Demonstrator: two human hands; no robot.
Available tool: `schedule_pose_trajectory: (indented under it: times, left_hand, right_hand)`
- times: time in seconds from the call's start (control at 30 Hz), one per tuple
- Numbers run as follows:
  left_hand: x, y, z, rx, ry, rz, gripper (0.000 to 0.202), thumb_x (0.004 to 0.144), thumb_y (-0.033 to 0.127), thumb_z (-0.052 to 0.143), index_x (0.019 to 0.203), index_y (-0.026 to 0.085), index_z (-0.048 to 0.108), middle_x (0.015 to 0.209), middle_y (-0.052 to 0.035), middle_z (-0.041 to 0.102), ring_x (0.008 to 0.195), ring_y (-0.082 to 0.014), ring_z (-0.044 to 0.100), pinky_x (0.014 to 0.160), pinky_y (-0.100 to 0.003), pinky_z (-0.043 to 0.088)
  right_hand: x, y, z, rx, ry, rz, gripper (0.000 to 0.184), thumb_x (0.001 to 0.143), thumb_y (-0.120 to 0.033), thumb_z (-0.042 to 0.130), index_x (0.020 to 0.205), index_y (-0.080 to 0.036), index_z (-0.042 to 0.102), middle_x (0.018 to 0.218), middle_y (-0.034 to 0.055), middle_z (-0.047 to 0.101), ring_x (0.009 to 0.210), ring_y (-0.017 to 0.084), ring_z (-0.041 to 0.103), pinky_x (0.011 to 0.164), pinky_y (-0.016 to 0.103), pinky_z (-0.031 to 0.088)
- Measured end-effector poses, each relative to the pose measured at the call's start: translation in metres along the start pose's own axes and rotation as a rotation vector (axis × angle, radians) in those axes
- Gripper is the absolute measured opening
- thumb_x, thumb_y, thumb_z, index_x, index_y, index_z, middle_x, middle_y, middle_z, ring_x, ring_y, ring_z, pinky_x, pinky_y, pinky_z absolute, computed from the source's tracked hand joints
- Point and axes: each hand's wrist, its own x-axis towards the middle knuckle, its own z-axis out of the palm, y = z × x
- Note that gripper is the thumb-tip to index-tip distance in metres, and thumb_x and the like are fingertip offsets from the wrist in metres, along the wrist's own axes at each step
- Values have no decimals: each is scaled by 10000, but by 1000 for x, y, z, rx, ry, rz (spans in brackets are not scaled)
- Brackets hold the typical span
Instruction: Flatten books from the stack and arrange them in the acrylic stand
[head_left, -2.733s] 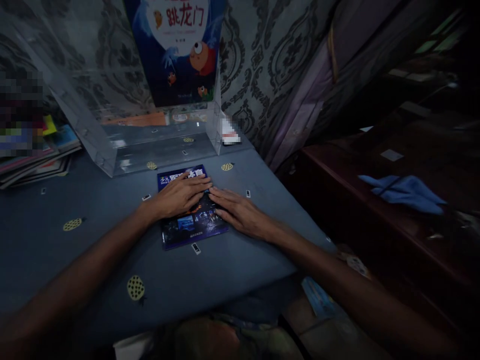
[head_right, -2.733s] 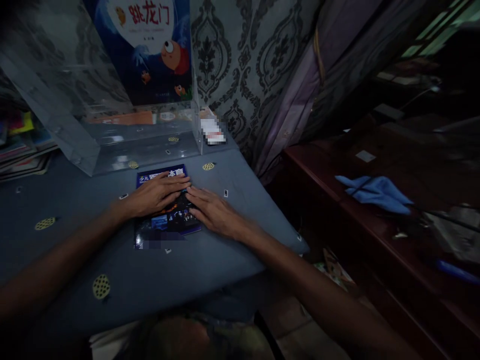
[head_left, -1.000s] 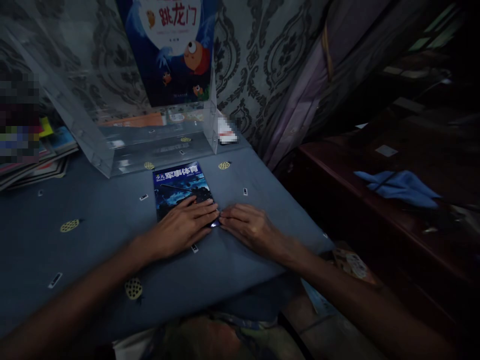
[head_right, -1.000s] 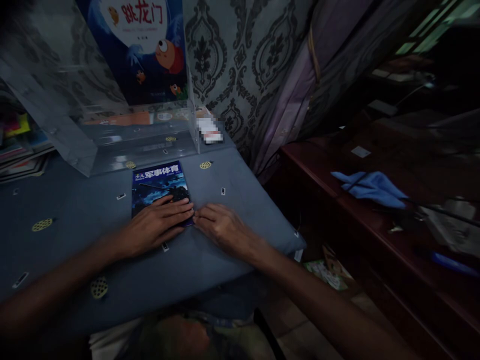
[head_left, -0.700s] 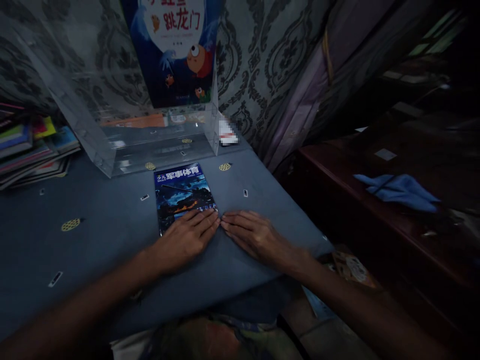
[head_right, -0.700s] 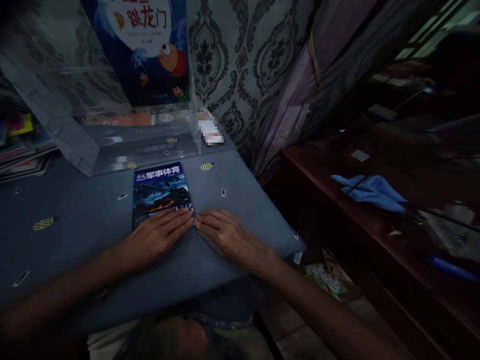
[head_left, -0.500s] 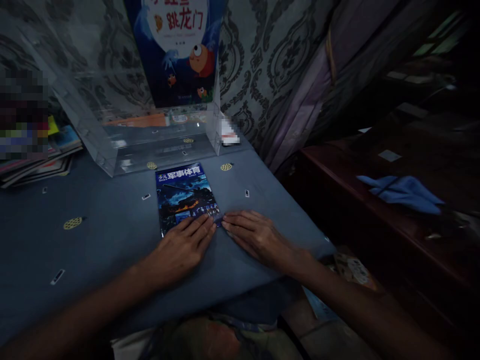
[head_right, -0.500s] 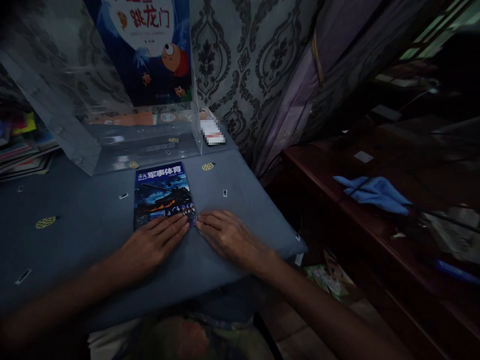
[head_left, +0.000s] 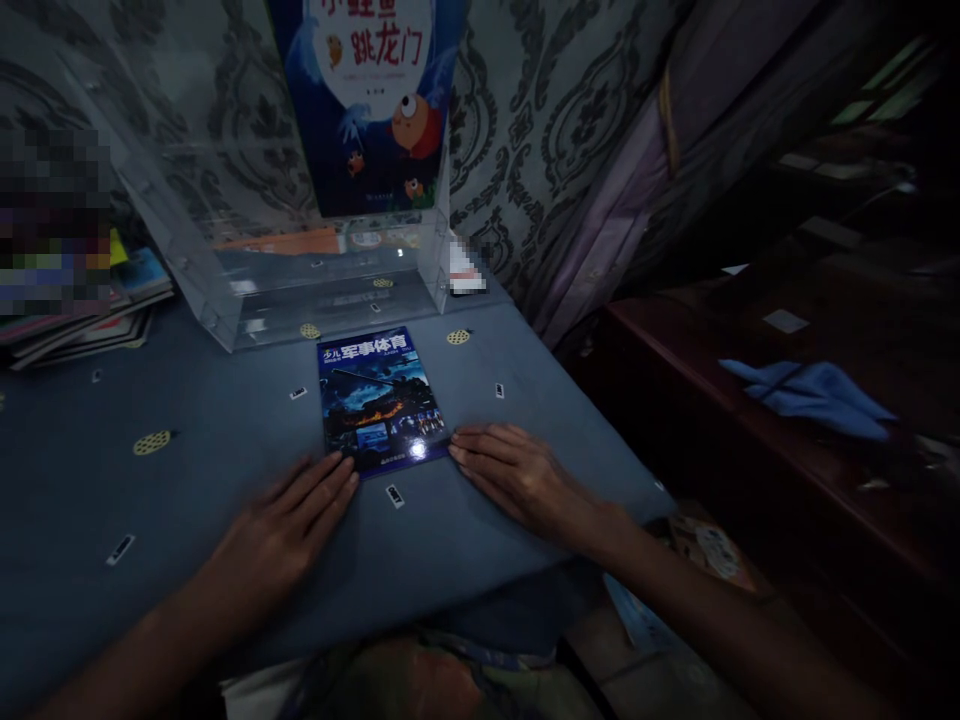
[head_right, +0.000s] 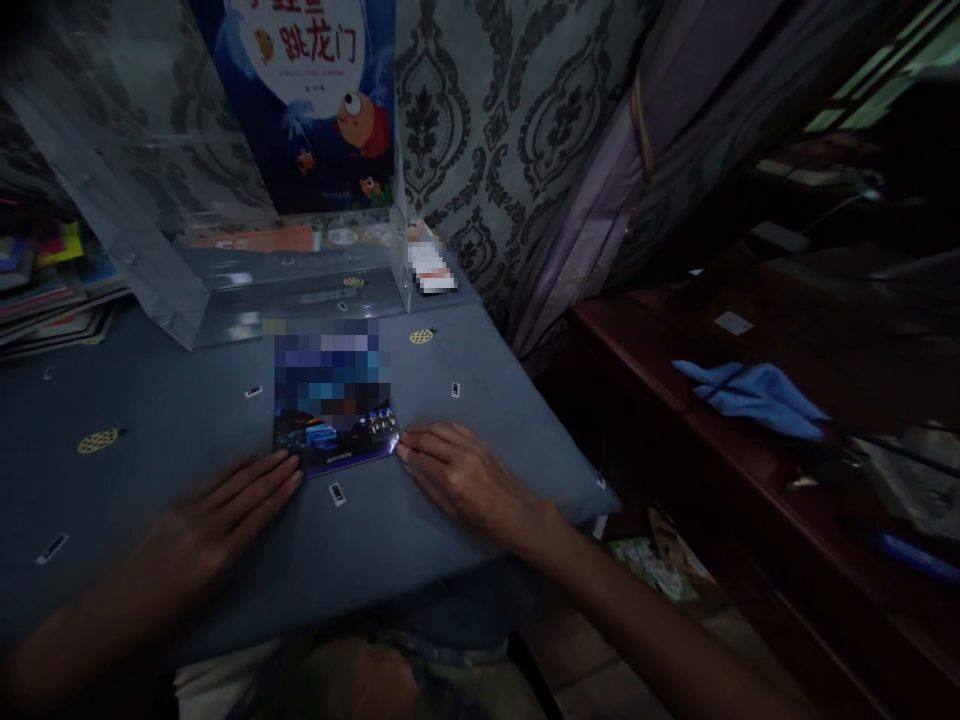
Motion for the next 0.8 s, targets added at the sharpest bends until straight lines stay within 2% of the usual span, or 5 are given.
schedule_pose_trajectory:
  times: [0.17,0.37,0.53,0.67,0.8]
  left_hand:
    - [-16,-2,4,-50,22,-65,526,911,24,353,1405,120,503,1411,-114,568,1351,-218,484,1082,-359,450]
    - [-17,-2,11,-105,82,-103,490,926,59,384,1388,133,528,1360,-130,608,1311,-230,530,1026,-378,519]
    - [-12,-7,6,-35,111,-108,398,935,56,356,1217,93,634,1277,-155,656,1226,-246,597,990,-394,536]
    - [-3,-12,2,-19,34,-216,358,964,117,343,1110,117,669,1219,-159,678,1172,-278,620,970,-448,530]
    - [22,-15,3,-4,-22,-317,342,992,193,345,1129,123,650,1169,-158,686,1093,-287,649,907,-443,549]
  right_hand:
    - [-1,0,-1,-16,-26,9,236,996,-179,490,1165,-182,655,1127,96,734,1100,234,664,862,419,573]
    - [3,-10,-1,3,4,3,259,988,-168,481,1164,-185,669,1052,92,742,1069,233,672,871,421,588]
    - [8,-24,4,28,35,-8,230,980,-171,496,1117,-156,680,997,97,738,996,226,673,855,412,590]
    - [15,-38,9,54,-5,-9,213,988,-194,484,1068,-147,675,977,95,728,997,224,650,856,396,567]
    - [27,-55,17,18,-35,-4,202,988,-188,475,985,-148,673,931,90,727,926,220,638,856,396,531]
